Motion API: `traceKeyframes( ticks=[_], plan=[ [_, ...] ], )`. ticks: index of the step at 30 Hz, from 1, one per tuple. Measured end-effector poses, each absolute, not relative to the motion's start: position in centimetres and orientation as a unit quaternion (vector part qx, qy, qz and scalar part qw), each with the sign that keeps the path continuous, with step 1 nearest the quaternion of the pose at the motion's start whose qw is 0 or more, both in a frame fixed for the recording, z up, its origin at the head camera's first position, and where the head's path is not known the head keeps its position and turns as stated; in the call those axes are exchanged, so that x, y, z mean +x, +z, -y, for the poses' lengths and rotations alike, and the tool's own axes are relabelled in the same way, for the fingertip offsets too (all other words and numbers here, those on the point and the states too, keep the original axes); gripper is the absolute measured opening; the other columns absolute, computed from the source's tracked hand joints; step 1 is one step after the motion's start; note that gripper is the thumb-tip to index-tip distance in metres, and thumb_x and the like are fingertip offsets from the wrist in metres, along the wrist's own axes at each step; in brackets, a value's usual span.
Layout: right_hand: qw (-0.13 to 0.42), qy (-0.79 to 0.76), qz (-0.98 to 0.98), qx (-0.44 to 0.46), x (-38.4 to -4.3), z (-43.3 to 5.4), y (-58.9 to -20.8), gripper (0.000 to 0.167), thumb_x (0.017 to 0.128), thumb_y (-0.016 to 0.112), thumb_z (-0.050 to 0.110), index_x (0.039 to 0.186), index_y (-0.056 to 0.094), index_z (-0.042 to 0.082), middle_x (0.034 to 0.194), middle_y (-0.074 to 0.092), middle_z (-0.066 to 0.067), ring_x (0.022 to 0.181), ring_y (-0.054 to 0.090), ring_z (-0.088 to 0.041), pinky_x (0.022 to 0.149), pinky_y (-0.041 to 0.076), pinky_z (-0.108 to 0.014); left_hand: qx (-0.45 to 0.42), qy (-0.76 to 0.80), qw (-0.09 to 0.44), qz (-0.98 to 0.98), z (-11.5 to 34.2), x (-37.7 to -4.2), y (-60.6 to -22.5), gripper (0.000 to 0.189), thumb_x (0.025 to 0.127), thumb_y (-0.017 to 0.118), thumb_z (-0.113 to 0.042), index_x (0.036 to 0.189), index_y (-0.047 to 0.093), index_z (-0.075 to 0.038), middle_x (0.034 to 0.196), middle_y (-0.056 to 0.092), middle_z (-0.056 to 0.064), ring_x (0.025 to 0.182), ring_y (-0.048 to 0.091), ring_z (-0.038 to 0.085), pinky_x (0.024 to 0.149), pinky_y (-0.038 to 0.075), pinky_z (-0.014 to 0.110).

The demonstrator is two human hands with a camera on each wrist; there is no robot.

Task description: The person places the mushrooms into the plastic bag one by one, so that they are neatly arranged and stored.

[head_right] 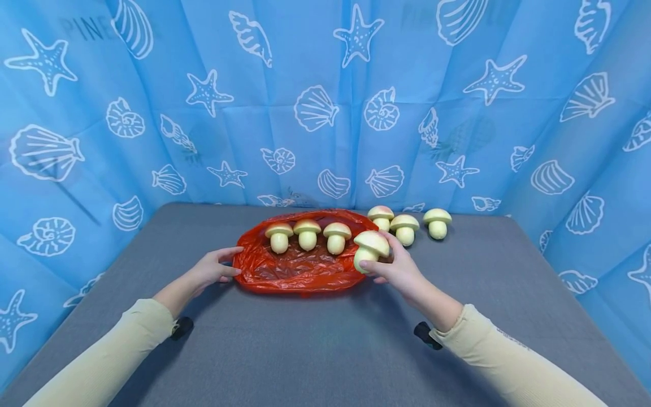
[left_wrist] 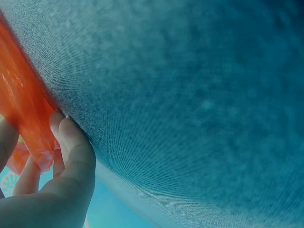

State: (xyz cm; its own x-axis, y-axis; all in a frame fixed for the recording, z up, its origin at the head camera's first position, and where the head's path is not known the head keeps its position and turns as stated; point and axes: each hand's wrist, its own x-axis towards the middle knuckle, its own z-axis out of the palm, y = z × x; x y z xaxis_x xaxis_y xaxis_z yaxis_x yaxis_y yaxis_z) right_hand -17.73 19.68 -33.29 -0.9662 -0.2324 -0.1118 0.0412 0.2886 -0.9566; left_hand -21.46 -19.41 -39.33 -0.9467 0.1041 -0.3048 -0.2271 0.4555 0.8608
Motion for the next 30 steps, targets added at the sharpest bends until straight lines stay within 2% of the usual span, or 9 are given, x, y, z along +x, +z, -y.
traceKeyframes(
  ticks=[16,24,30],
  plan=[
    [0.141,-0.615,-0.773,-0.063,-18.1,-17.3,-33.3,0.082,0.094,0.063,0.017,0.154,0.009,0.005,0.137,0.041,-0.027,0.089,0.064,-0.02,0.072,0.056,-0.034,-0.035,0.523,0.156,-0.837,19.4,-21.3,-39.3,0.062,0.093,0.06,-0.002,0.15,0.036,-0.007,0.151,0.031,0.025,0.13,0.039,0.041,0.094,0.046,0.048],
    [0.13,-0.607,-0.78,-0.076,-18.7,-16.1,-32.7,0.081,0.092,0.066,0.017,0.154,0.014,0.007,0.134,0.044,-0.024,0.088,0.058,-0.017,0.072,0.056,-0.035,-0.037,0.523,0.155,-0.837,19.5,-21.4,-39.4,0.062,0.093,0.06,-0.002,0.15,0.036,-0.007,0.15,0.032,0.025,0.13,0.04,0.04,0.094,0.046,0.048],
    [0.133,-0.606,-0.78,-0.077,-19.0,-15.3,-32.5,0.082,0.092,0.065,0.015,0.155,0.012,0.006,0.131,0.047,-0.025,0.086,0.062,-0.018,0.072,0.055,-0.036,-0.04,0.523,0.158,-0.836,19.5,-21.4,-39.5,0.063,0.092,0.061,-0.003,0.15,0.036,-0.008,0.151,0.032,0.025,0.13,0.04,0.04,0.094,0.046,0.048]
  ],
)
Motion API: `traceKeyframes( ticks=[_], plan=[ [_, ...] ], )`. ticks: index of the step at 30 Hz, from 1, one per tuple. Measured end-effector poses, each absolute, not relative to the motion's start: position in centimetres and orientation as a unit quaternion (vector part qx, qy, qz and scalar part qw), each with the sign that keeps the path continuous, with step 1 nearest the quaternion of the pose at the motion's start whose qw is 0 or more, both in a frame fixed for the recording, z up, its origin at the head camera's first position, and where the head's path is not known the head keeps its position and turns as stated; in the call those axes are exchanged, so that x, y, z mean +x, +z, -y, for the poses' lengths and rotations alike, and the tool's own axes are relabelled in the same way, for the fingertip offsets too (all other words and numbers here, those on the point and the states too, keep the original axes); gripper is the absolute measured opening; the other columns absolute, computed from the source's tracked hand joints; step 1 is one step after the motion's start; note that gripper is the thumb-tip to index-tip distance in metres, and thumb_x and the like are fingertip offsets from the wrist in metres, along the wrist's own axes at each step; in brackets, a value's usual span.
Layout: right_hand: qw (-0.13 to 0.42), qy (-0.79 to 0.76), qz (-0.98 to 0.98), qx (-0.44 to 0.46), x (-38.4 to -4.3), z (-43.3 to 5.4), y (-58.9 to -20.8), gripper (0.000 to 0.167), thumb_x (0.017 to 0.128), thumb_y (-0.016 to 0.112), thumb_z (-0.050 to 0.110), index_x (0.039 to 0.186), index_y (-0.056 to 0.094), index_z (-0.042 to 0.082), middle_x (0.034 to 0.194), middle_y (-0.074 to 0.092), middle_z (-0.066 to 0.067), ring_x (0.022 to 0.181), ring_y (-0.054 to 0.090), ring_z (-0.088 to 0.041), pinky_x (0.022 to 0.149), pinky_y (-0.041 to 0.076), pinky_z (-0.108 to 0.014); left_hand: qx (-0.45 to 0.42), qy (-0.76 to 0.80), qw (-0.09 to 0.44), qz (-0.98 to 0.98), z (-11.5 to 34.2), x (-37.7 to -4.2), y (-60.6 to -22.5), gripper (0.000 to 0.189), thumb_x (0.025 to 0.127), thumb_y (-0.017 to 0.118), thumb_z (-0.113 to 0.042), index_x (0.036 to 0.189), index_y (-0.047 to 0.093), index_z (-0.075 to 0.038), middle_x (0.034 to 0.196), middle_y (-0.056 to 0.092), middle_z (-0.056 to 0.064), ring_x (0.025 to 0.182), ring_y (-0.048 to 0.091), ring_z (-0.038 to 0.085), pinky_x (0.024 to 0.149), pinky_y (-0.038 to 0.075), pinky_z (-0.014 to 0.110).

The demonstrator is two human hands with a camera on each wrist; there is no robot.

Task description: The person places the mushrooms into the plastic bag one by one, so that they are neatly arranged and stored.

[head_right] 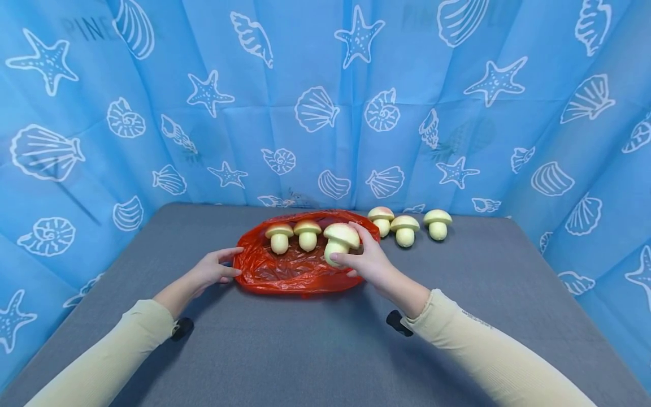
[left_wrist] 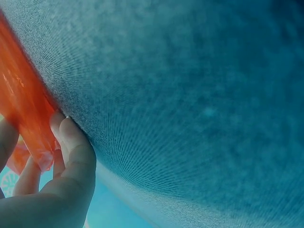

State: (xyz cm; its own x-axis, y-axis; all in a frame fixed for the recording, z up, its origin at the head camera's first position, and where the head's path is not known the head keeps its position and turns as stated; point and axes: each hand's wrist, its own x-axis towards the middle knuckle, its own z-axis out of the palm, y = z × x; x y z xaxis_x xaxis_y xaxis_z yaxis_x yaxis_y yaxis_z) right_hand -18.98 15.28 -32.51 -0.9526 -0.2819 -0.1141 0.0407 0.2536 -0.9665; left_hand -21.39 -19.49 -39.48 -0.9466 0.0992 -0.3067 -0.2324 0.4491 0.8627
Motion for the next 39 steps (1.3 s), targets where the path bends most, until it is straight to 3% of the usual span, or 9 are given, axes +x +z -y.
traceKeyframes(
  ticks=[10,18,25,34,39],
  plan=[
    [0.144,-0.6,-0.784,-0.075,-19.5,-13.5,-32.8,0.081,0.092,0.066,0.017,0.154,0.015,0.008,0.131,0.048,-0.022,0.094,0.064,-0.026,0.073,0.054,-0.036,-0.041,0.527,0.16,-0.834,19.5,-21.6,-39.5,0.063,0.092,0.061,-0.002,0.15,0.036,-0.007,0.151,0.031,0.025,0.131,0.039,0.04,0.094,0.046,0.048],
    [0.146,-0.596,-0.783,-0.096,-19.8,-11.9,-33.1,0.075,0.091,0.067,0.017,0.151,0.023,0.008,0.128,0.049,-0.021,0.088,0.062,-0.029,0.072,0.053,-0.041,-0.042,0.526,0.161,-0.834,19.5,-21.7,-39.6,0.062,0.093,0.061,-0.004,0.15,0.036,-0.007,0.151,0.031,0.025,0.131,0.038,0.04,0.095,0.046,0.048],
    [0.159,-0.606,-0.777,-0.062,-20.2,-10.5,-33.4,0.078,0.091,0.068,0.018,0.153,0.021,0.012,0.131,0.047,-0.021,0.094,0.062,-0.039,0.073,0.055,-0.038,-0.044,0.525,0.161,-0.835,19.5,-21.7,-39.6,0.062,0.093,0.061,-0.004,0.15,0.037,-0.007,0.151,0.032,0.024,0.132,0.037,0.041,0.095,0.046,0.049],
    [0.183,-0.614,-0.765,-0.062,-20.2,-8.4,-34.7,0.079,0.09,0.068,0.016,0.154,0.02,0.013,0.121,0.054,-0.021,0.093,0.064,-0.034,0.073,0.054,-0.039,-0.042,0.527,0.16,-0.833,19.6,-21.7,-39.7,0.062,0.093,0.061,-0.004,0.149,0.037,-0.007,0.151,0.032,0.024,0.131,0.039,0.04,0.094,0.046,0.048],
    [0.189,-0.611,-0.766,-0.054,-20.1,-7.3,-35.4,0.079,0.089,0.07,0.016,0.153,0.023,0.014,0.125,0.05,-0.02,0.086,0.064,-0.027,0.069,0.054,-0.037,-0.037,0.528,0.158,-0.834,19.6,-21.7,-39.6,0.062,0.093,0.061,-0.003,0.15,0.036,-0.006,0.151,0.032,0.024,0.131,0.039,0.04,0.093,0.047,0.047]
  ],
)
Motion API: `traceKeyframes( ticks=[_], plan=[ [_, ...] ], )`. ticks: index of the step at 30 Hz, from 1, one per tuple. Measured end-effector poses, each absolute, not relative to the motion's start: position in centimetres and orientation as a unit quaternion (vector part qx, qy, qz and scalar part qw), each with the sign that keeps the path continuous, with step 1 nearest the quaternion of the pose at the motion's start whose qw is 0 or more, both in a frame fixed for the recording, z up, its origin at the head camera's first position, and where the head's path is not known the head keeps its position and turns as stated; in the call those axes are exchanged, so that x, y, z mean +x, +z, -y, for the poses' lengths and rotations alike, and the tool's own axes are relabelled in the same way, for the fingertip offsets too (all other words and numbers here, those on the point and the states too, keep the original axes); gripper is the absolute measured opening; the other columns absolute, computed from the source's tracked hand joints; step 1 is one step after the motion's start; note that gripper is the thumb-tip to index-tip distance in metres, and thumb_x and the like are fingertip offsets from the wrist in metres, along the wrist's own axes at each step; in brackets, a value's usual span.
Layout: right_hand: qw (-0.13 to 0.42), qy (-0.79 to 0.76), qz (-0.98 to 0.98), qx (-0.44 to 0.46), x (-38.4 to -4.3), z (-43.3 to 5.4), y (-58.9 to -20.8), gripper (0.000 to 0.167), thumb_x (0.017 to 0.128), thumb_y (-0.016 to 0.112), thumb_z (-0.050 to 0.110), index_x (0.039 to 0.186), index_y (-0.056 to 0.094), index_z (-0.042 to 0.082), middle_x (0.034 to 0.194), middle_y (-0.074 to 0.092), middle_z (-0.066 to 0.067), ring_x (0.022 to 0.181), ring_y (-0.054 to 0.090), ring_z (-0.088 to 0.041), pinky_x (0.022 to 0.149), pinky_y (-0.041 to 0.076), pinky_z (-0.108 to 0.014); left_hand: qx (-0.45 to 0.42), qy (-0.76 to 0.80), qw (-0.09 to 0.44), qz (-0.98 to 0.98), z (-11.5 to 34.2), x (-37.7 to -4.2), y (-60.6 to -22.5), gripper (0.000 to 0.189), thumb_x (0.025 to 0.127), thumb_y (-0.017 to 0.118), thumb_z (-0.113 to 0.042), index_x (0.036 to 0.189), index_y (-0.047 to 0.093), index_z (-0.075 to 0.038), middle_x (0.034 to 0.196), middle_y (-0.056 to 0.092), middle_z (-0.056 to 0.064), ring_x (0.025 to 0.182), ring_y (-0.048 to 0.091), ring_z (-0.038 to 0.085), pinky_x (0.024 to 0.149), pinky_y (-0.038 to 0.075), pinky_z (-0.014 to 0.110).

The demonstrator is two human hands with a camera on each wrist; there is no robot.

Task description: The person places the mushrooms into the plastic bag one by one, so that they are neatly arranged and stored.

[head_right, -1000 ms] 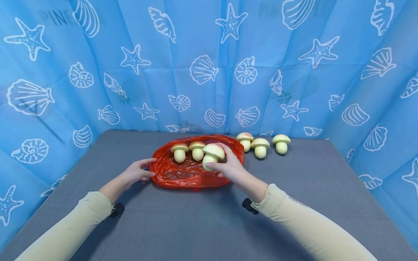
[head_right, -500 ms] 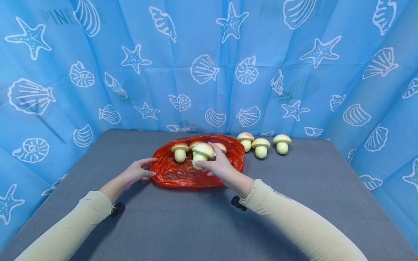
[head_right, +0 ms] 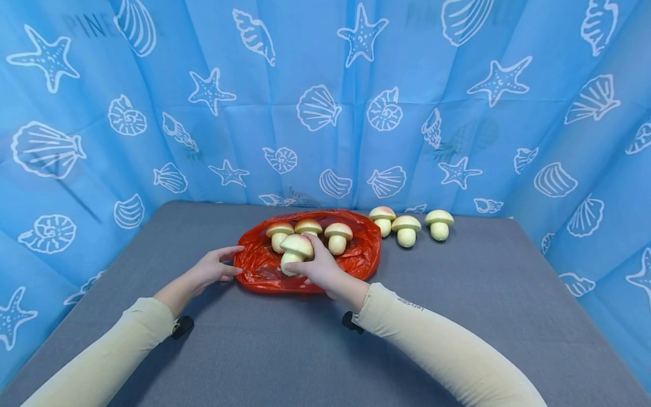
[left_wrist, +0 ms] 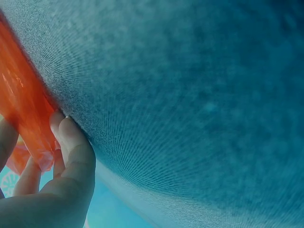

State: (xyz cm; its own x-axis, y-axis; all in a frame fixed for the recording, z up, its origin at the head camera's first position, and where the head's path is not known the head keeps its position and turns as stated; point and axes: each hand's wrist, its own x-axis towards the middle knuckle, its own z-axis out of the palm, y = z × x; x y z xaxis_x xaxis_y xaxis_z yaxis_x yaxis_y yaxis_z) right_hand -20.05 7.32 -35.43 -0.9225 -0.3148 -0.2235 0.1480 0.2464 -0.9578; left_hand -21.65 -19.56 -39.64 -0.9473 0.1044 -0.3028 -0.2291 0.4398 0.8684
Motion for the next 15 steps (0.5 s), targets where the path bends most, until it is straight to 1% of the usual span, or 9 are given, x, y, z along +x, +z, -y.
traceKeyframes(
  ticks=[3,9,11,15],
  plan=[
    [0.189,-0.611,-0.766,-0.062,-19.9,-6.7,-35.8,0.081,0.088,0.071,0.015,0.153,0.023,0.014,0.123,0.051,-0.02,0.082,0.063,-0.024,0.066,0.054,-0.035,-0.037,0.528,0.157,-0.834,19.5,-21.6,-39.5,0.062,0.093,0.061,-0.003,0.15,0.036,-0.006,0.151,0.032,0.024,0.13,0.039,0.04,0.093,0.047,0.047],
    [0.194,-0.612,-0.764,-0.061,-19.9,-5.8,-36.2,0.084,0.088,0.072,0.015,0.155,0.02,0.013,0.113,0.057,-0.018,0.077,0.064,-0.023,0.064,0.054,-0.032,-0.039,0.526,0.156,-0.835,19.4,-21.6,-39.4,0.062,0.093,0.061,-0.004,0.149,0.037,-0.006,0.151,0.032,0.025,0.131,0.039,0.04,0.094,0.047,0.047],
    [0.202,-0.607,-0.766,-0.063,-19.9,-5.6,-36.4,0.085,0.088,0.071,0.016,0.155,0.019,0.011,0.114,0.056,-0.018,0.076,0.064,-0.022,0.064,0.053,-0.032,-0.039,0.525,0.156,-0.836,19.4,-21.5,-39.4,0.062,0.093,0.061,-0.004,0.149,0.037,-0.006,0.151,0.032,0.024,0.13,0.039,0.04,0.093,0.047,0.047],
    [0.22,-0.592,-0.773,-0.058,-20.1,-4.9,-36.8,0.086,0.089,0.071,0.018,0.155,0.017,0.011,0.123,0.051,-0.019,0.073,0.063,-0.02,0.063,0.052,-0.032,-0.039,0.522,0.155,-0.838,19.5,-21.5,-39.5,0.061,0.093,0.061,-0.004,0.149,0.037,-0.007,0.15,0.033,0.024,0.13,0.04,0.039,0.093,0.047,0.047]
  ],
)
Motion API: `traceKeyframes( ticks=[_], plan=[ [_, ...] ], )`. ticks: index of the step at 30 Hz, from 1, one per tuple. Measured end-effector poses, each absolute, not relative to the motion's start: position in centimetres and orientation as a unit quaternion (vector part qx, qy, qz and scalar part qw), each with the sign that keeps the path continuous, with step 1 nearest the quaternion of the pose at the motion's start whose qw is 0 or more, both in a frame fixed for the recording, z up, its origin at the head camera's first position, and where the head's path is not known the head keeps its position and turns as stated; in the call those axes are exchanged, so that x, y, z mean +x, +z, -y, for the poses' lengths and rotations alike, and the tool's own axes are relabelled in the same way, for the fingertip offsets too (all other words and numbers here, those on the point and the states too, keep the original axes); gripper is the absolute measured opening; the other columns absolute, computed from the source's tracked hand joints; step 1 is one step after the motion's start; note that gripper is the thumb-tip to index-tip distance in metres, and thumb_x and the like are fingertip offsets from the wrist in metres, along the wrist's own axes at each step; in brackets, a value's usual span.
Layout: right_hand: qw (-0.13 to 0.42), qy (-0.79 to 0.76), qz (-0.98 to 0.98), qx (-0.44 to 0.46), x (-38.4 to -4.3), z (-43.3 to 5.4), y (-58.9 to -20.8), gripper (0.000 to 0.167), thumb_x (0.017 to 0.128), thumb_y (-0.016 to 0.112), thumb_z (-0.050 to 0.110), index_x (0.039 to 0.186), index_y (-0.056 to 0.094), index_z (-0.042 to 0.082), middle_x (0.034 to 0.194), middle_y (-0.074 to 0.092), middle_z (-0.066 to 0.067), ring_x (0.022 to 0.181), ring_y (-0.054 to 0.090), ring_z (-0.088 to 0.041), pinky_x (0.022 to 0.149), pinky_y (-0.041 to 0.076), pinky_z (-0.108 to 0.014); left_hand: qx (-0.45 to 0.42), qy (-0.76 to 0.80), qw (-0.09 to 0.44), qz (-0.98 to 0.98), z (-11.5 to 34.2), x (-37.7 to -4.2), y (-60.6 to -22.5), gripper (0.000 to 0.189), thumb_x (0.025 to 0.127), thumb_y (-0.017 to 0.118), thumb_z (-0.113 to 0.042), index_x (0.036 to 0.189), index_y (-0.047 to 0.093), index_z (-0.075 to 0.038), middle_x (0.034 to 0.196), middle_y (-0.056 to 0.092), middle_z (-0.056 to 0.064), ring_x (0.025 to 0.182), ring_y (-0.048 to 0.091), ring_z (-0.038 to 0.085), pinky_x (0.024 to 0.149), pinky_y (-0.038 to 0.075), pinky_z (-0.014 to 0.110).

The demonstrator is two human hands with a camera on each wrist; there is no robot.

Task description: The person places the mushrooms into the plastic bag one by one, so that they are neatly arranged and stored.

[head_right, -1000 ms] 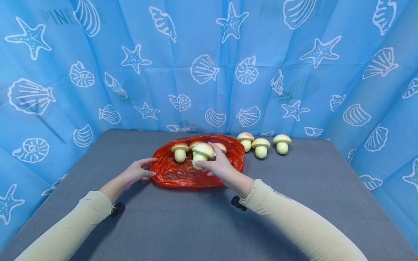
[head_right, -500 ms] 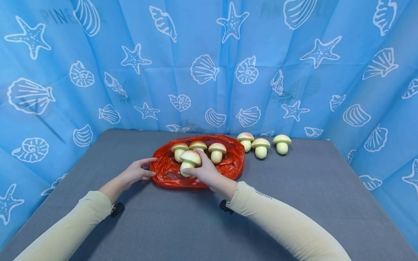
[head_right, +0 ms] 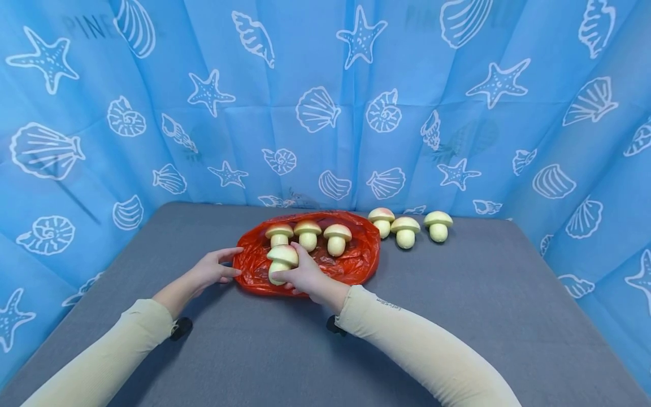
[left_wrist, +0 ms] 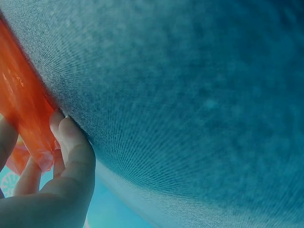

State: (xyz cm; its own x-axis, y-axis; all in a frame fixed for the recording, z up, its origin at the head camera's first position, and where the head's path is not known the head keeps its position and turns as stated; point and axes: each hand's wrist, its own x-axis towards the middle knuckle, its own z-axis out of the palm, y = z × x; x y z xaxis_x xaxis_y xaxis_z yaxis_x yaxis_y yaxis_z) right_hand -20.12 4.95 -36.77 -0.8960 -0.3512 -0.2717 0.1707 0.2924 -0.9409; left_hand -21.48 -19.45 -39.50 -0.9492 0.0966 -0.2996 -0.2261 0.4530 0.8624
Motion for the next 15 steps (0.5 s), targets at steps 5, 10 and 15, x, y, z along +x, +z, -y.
traceKeyframes(
  ticks=[5,10,15],
  plan=[
    [0.233,-0.569,-0.787,-0.045,-20.4,-4.2,-37.4,0.084,0.088,0.073,0.018,0.154,0.022,0.014,0.118,0.052,-0.016,0.065,0.058,-0.017,0.056,0.047,-0.028,-0.041,0.519,0.155,-0.84,19.4,-21.5,-39.5,0.062,0.092,0.062,-0.004,0.149,0.038,-0.007,0.15,0.033,0.025,0.128,0.041,0.039,0.091,0.048,0.045],
    [0.236,-0.545,-0.804,-0.04,-20.5,-3.4,-37.7,0.082,0.088,0.073,0.017,0.153,0.024,0.016,0.112,0.054,-0.013,0.061,0.055,-0.016,0.051,0.04,-0.026,-0.038,0.519,0.155,-0.84,19.3,-21.5,-39.5,0.062,0.092,0.062,-0.003,0.149,0.038,-0.006,0.149,0.034,0.026,0.128,0.041,0.039,0.09,0.048,0.045],
    [0.233,-0.531,-0.814,-0.031,-20.7,-2.7,-37.8,0.08,0.088,0.073,0.015,0.152,0.025,0.01,0.111,0.053,-0.013,0.062,0.054,-0.017,0.052,0.039,-0.027,-0.031,0.517,0.151,-0.842,19.2,-21.5,-39.5,0.062,0.091,0.062,-0.003,0.149,0.038,-0.004,0.148,0.035,0.026,0.127,0.042,0.038,0.088,0.049,0.044]
  ],
)
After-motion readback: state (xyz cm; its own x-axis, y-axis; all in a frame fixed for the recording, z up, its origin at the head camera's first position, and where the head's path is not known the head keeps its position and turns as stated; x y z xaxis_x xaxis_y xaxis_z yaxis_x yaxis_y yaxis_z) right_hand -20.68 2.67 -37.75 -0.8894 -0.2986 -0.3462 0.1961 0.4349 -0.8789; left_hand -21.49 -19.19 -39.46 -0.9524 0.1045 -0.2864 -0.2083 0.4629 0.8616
